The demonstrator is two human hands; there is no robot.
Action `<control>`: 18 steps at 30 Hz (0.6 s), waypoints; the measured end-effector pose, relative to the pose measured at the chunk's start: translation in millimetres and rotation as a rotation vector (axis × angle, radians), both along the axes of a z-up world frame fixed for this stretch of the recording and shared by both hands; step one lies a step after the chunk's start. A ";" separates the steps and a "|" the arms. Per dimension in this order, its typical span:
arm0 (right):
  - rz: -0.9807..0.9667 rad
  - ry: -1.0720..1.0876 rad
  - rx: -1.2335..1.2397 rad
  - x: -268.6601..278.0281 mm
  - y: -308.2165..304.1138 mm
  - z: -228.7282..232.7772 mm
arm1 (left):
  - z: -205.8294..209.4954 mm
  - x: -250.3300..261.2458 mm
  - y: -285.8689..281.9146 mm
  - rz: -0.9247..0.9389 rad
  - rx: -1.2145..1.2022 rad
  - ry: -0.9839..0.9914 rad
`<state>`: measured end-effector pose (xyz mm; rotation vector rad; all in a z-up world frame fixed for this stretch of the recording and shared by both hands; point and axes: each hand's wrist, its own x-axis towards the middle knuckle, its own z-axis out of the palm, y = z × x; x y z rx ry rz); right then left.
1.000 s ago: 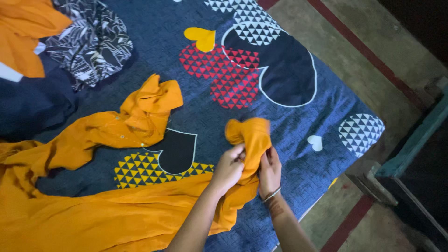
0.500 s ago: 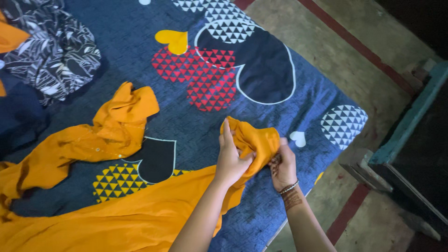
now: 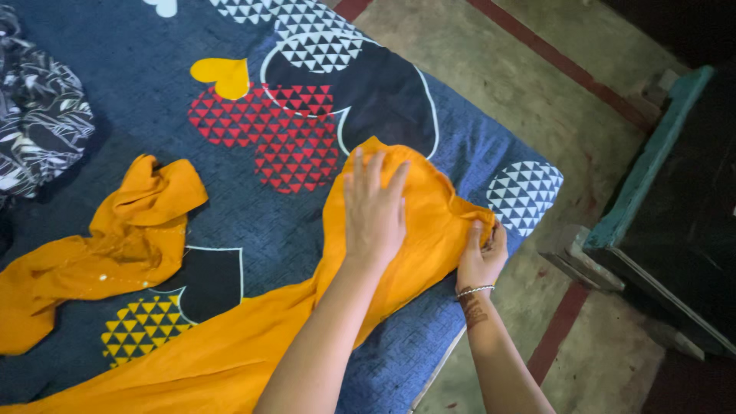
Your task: The person folds a pair of light blue jeans and places them into an open suitcase. They then pick up a long orange garment with sequin embellishments, unfold it, and fold it neatly on the bed. The person smooths the fabric and folds the garment into a compact rectangle.
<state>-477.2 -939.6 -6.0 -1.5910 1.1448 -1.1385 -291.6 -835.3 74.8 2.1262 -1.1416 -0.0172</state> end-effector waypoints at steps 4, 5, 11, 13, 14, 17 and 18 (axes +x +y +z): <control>0.020 -0.093 0.134 -6.9 -1.7 -16.4 | -26.0 1.8 -4.2 -0.038 0.270 0.157; 0.038 -0.086 0.137 -6.6 -3.0 -21.6 | -32.3 0.0 -1.4 -0.048 0.279 0.114; 0.060 -0.083 0.031 -8.7 0.1 -30.7 | -53.1 -0.1 11.0 -0.080 0.295 -0.067; 0.099 -0.017 -0.043 -11.1 -0.1 -30.4 | -55.3 4.2 11.3 -0.093 0.320 -0.088; 0.110 0.037 -0.019 -11.4 -1.8 -29.8 | -55.7 6.0 10.6 -0.096 0.337 -0.092; 0.097 0.153 -0.022 -10.4 0.1 -21.8 | -54.7 7.1 8.6 -0.105 0.366 -0.109; 0.086 0.184 -0.034 -9.0 0.5 -17.1 | -53.8 6.9 8.9 -0.106 0.359 -0.121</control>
